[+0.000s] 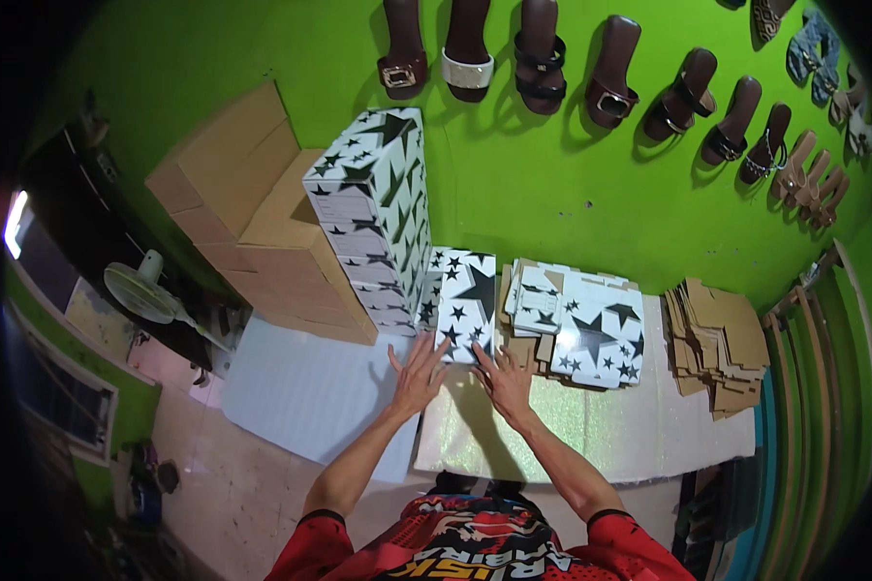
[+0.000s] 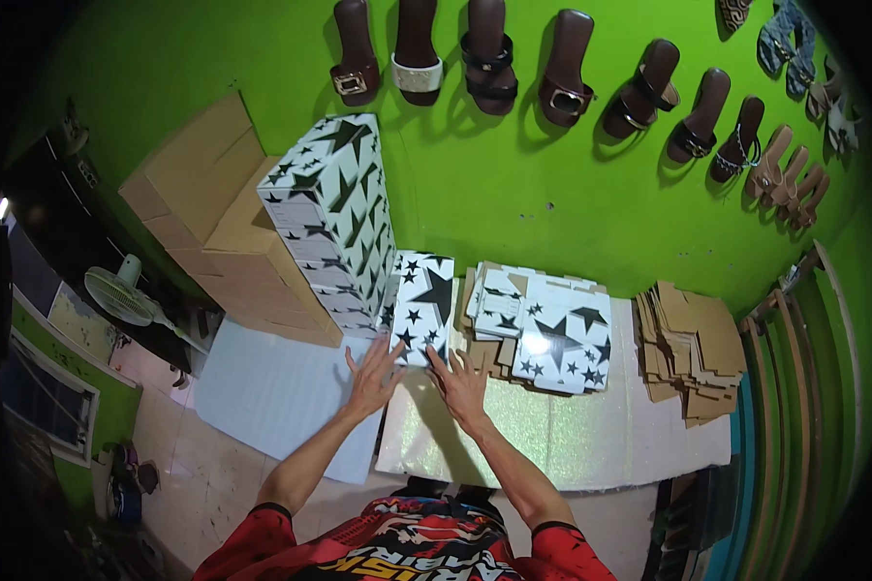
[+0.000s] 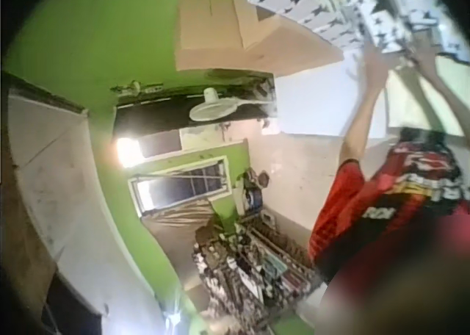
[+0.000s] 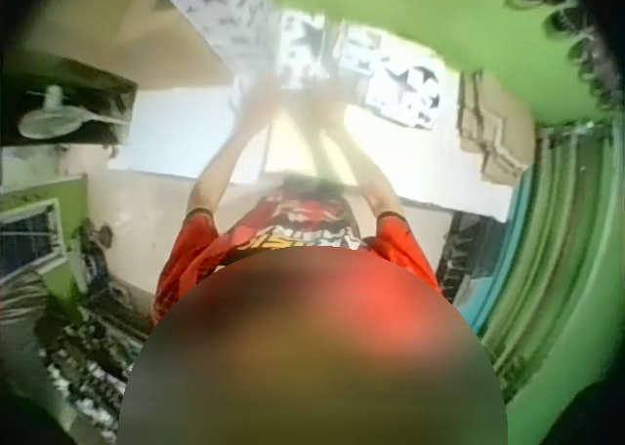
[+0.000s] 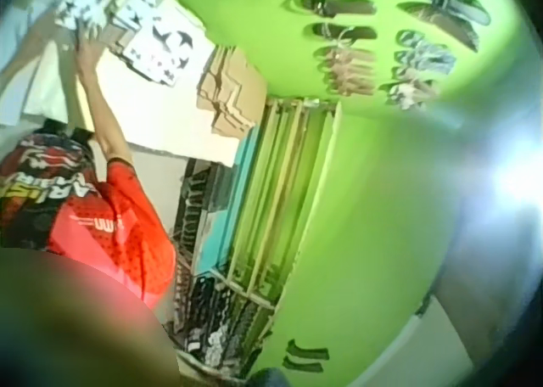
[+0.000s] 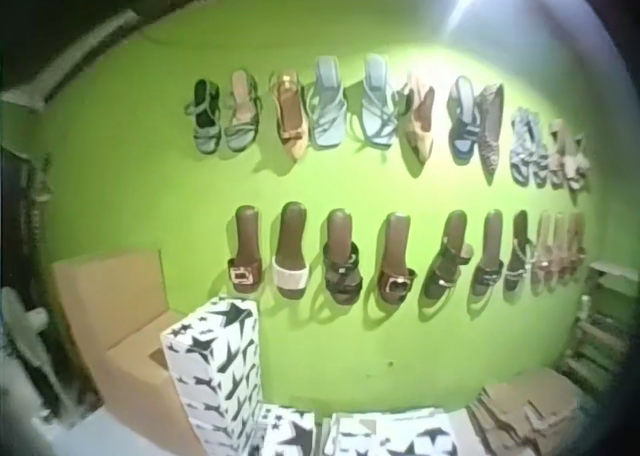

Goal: The recorder is folding flat cardboard components into complete shoe boxes.

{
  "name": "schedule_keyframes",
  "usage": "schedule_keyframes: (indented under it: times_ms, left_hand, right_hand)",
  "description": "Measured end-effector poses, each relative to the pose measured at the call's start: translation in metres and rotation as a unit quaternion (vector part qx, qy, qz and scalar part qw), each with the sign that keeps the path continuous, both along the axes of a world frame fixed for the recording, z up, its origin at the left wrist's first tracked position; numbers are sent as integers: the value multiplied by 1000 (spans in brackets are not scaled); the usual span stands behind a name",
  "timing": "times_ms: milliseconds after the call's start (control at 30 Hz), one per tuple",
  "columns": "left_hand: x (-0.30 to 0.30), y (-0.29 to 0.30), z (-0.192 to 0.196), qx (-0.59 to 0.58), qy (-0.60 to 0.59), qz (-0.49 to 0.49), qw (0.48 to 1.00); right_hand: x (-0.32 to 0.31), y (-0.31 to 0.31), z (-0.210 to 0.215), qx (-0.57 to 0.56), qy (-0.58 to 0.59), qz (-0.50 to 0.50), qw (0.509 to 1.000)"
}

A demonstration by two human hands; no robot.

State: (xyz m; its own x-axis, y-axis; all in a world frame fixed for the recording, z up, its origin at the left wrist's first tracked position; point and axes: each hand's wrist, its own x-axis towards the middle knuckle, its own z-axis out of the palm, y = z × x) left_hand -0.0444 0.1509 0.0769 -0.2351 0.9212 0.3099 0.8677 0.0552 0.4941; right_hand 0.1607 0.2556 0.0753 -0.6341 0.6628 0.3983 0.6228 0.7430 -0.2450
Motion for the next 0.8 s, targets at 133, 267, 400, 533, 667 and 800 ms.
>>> schedule_keyframes:
  times_ms: [133,267,400,533,667,800]
  left_hand:
    - [-33,25,6,49,28,42,998]
    - [-38,22,-9,1,58,-40,997]
    - [-43,24,-19,-66,61,-39,995]
    - [-45,44,-20,-52,59,-58,995]
    - [-55,45,-25,-69,89,-46,993]
    - [-67,44,-29,-78,104,-57,990]
  right_hand:
    - [-53,37,4,-44,-7,-15,999]
    - [-79,43,5,-130,43,11,990]
    - [-98,55,-3,-171,15,48,984]
    - [-101,77,-19,-118,3,32,992]
    - [-109,80,-15,-138,-3,36,990]
    - [-114,76,-13,-128,6,35,991]
